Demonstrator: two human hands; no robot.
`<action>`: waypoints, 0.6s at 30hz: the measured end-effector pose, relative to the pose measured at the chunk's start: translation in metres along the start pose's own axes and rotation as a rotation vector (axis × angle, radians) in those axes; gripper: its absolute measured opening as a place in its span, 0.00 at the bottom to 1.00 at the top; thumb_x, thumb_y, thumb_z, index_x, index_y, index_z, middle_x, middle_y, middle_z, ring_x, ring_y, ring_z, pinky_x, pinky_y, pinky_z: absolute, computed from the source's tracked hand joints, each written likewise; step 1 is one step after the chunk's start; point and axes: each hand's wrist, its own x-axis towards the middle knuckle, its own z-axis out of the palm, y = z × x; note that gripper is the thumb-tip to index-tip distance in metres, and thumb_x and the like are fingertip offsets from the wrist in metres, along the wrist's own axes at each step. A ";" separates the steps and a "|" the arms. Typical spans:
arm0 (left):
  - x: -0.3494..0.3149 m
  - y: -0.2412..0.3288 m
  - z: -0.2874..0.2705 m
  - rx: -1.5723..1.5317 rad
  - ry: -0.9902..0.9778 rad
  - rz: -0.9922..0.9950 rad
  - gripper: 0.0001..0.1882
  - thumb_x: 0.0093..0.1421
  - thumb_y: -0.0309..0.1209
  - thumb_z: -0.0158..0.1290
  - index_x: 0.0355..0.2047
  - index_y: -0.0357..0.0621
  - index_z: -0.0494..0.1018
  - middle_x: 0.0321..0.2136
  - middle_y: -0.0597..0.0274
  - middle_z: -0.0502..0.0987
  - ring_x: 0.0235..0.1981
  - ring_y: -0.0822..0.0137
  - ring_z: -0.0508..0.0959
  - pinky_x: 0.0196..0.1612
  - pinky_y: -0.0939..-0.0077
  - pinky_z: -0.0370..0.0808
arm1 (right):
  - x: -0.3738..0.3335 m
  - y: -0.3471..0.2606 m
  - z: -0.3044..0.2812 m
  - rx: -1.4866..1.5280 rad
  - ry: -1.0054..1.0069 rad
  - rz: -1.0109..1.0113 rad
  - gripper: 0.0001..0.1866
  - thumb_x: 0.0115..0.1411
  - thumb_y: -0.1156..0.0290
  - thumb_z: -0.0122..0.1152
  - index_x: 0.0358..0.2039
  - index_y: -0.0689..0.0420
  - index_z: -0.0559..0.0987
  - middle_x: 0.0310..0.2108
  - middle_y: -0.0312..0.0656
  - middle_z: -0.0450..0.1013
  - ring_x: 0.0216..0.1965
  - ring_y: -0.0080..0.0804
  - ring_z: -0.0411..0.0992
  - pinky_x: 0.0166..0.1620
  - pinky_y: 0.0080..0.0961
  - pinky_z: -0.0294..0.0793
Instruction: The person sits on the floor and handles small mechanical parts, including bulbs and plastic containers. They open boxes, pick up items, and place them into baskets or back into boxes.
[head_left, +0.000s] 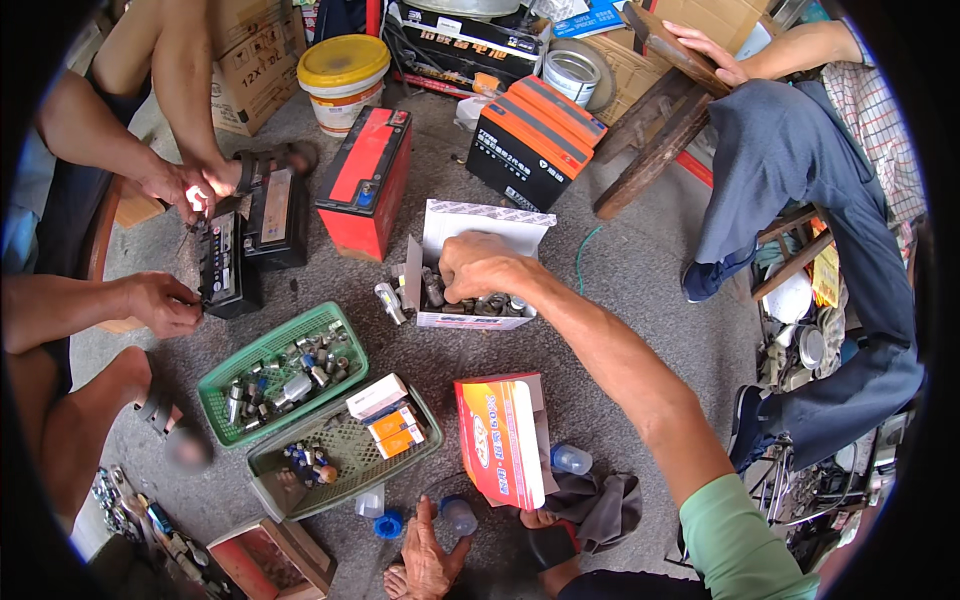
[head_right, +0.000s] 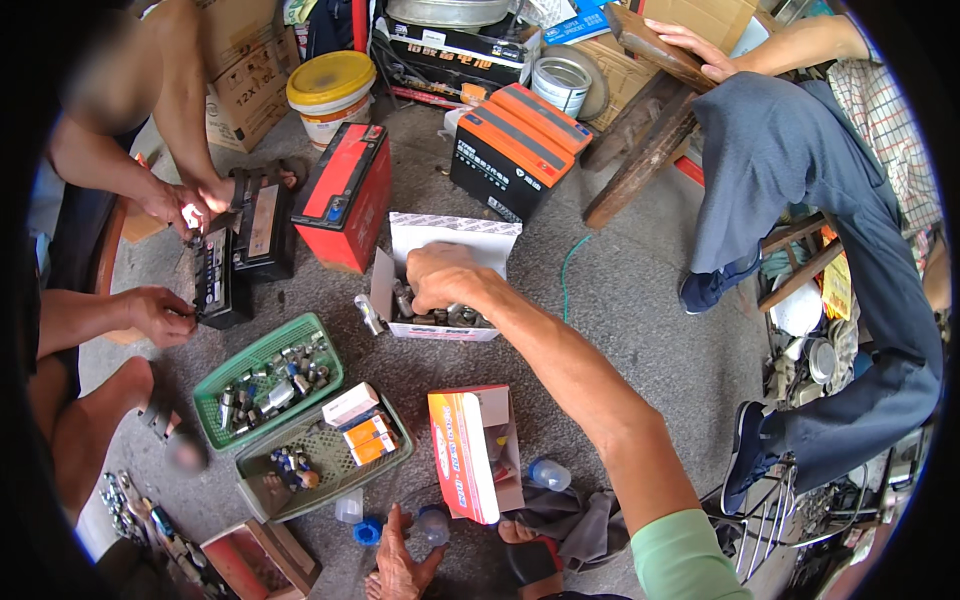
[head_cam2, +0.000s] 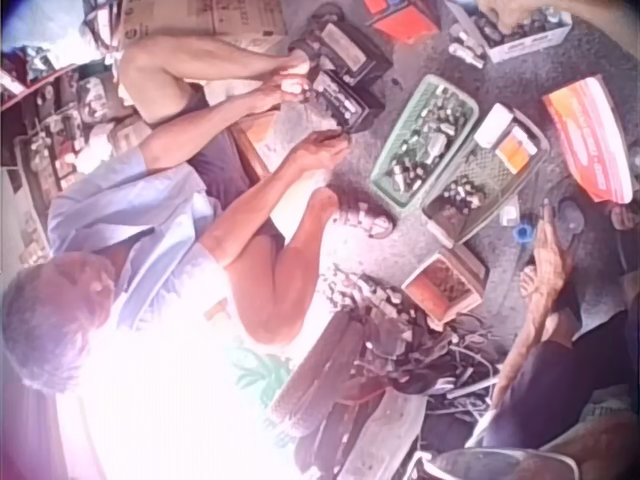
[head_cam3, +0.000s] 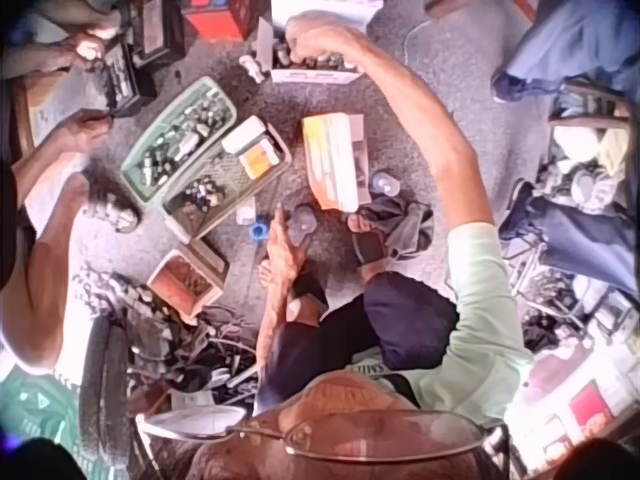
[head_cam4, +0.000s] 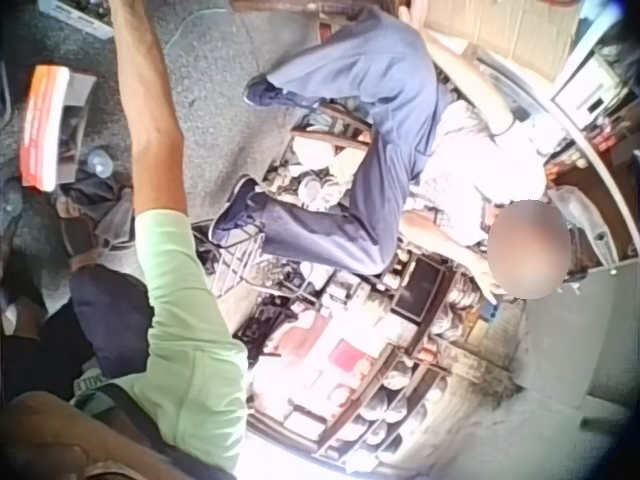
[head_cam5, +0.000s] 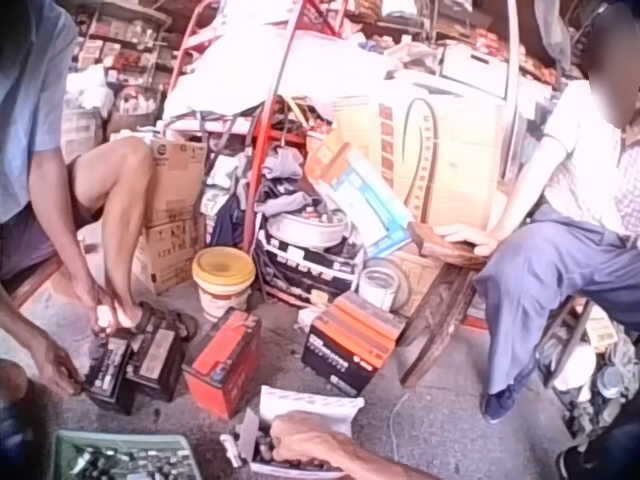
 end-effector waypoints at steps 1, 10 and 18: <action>0.000 0.002 -0.002 -0.007 0.000 -0.007 0.52 0.47 0.25 0.69 0.70 0.40 0.52 0.51 0.42 0.73 0.52 0.44 0.75 0.55 0.59 0.74 | -0.001 0.001 -0.001 0.015 0.007 -0.018 0.12 0.42 0.64 0.69 0.28 0.55 0.87 0.24 0.42 0.81 0.30 0.38 0.80 0.35 0.35 0.77; -0.003 -0.002 -0.004 -0.012 -0.002 -0.035 0.52 0.49 0.27 0.70 0.70 0.40 0.52 0.51 0.42 0.74 0.50 0.44 0.76 0.53 0.58 0.76 | -0.014 0.020 -0.021 0.327 -0.046 -0.021 0.15 0.44 0.64 0.69 0.28 0.62 0.85 0.20 0.42 0.78 0.21 0.29 0.75 0.25 0.29 0.73; 0.000 0.006 -0.005 0.006 -0.006 -0.004 0.53 0.47 0.28 0.71 0.69 0.38 0.52 0.50 0.42 0.74 0.49 0.45 0.77 0.51 0.58 0.76 | -0.020 0.043 -0.017 0.516 -0.001 -0.060 0.15 0.44 0.62 0.71 0.26 0.63 0.85 0.16 0.38 0.75 0.18 0.23 0.73 0.23 0.25 0.68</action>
